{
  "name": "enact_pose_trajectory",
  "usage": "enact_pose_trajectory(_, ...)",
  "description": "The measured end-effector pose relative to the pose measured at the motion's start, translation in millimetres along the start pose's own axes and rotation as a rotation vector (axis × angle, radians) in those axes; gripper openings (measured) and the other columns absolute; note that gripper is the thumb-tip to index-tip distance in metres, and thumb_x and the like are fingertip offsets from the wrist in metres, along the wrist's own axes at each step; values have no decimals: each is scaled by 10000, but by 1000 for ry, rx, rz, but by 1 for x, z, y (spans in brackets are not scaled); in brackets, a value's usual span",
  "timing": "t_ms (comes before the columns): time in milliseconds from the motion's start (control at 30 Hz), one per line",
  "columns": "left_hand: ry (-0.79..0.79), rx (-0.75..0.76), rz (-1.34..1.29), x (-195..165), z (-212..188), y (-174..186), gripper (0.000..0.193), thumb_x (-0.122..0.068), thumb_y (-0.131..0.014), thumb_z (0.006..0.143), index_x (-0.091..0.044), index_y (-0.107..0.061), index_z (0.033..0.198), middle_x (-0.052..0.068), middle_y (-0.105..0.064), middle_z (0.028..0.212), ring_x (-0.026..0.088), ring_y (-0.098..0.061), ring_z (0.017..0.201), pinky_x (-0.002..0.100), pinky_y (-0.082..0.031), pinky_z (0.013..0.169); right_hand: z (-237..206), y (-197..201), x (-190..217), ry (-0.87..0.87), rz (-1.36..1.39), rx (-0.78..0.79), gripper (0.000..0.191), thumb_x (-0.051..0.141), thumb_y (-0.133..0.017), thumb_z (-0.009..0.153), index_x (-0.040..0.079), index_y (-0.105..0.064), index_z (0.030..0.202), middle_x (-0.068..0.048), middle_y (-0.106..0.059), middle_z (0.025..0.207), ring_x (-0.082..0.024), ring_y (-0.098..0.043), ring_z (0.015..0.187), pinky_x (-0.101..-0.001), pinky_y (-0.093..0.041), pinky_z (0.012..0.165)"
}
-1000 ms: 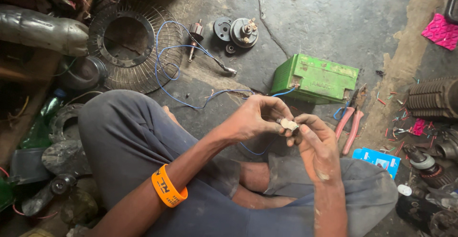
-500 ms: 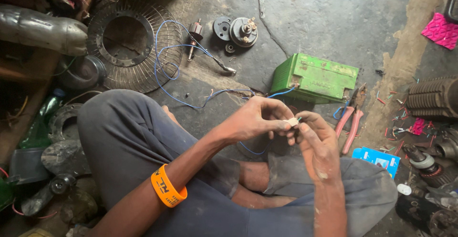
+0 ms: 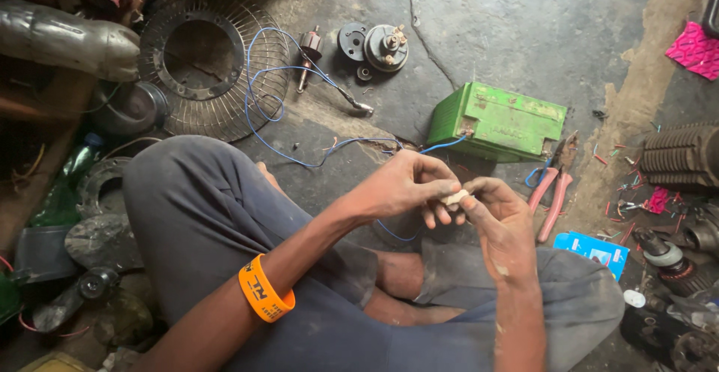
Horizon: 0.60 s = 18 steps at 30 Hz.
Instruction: The person sits on the floor and works on small electrical components, including a cylindrical part and a white plastic connector. They use pliers to strip and adjust wires, connect them to a green battery, and test the connection by creating a spark.
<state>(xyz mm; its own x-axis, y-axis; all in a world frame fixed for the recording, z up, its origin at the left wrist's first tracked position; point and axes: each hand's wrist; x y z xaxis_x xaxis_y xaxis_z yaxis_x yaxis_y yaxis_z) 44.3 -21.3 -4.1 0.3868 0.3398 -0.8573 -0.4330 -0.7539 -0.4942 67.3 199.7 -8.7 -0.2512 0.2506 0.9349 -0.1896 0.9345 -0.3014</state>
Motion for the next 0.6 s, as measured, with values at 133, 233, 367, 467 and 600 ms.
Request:
enact_pose_trajectory(133, 50, 5, -32, 2, 1, 0, 295, -175, -578, 1054, 97, -693, 1057, 166, -759, 918, 179, -748, 752, 301, -630, 626, 0, -2, -5, 46, 9, -40, 61, -36, -686, 962, -2, -639, 982, -110, -692, 942, -175, -671, 818, -285, -520, 706)
enact_pose_trajectory(233, 98, 6, -63, 3, 2, -2, 322, -200, -547, 1060, 93, -682, 1060, 163, -752, 917, 193, -759, 764, 310, -635, 623, 1, -1, -7, 52, 12, -51, 81, -41, -695, 940, 1, -627, 926, -111, -684, 904, -178, -674, 795, -292, -529, 692)
enact_pose_trajectory(367, 121, 31, -57, 5, 2, -2, 357, -222, -512, 1080, 99, -670, 1090, 170, -744, 937, 209, -757, 776, 319, -634, 622, 3, 5, -12, 65, -22, -69, 95, -28, -708, 964, 7, -631, 921, -98, -668, 889, -156, -651, 792, -285, -519, 690)
enact_pose_trajectory(467, 138, 67, -78, 5, 2, -3, 392, -238, -453, 1095, 100, -652, 1103, 186, -744, 951, 233, -765, 779, 332, -634, 607, 4, 9, -15, 49, -24, -78, 107, -12, -708, 969, 19, -624, 911, -85, -663, 891, -144, -641, 789, -275, -507, 686)
enact_pose_trajectory(600, 188, 99, -108, 6, 3, -3, 432, -256, -403, 1111, 105, -639, 1107, 213, -734, 945, 267, -761, 754, 355, -629, 571, 3, 10, -17, 25, 48, -80, 131, 37, -702, 988, 41, -605, 900, -61, -656, 895, -141, -644, 787, -278, -511, 681)
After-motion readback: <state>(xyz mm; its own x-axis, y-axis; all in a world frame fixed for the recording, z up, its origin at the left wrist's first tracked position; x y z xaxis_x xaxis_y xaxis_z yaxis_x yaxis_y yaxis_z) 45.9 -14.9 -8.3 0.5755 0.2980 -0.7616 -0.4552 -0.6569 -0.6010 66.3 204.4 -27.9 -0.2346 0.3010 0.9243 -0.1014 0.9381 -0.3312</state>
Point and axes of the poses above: each hand's wrist, its own z-axis towards the middle knuckle, its own y-axis out of the back of the hand, x = y × z
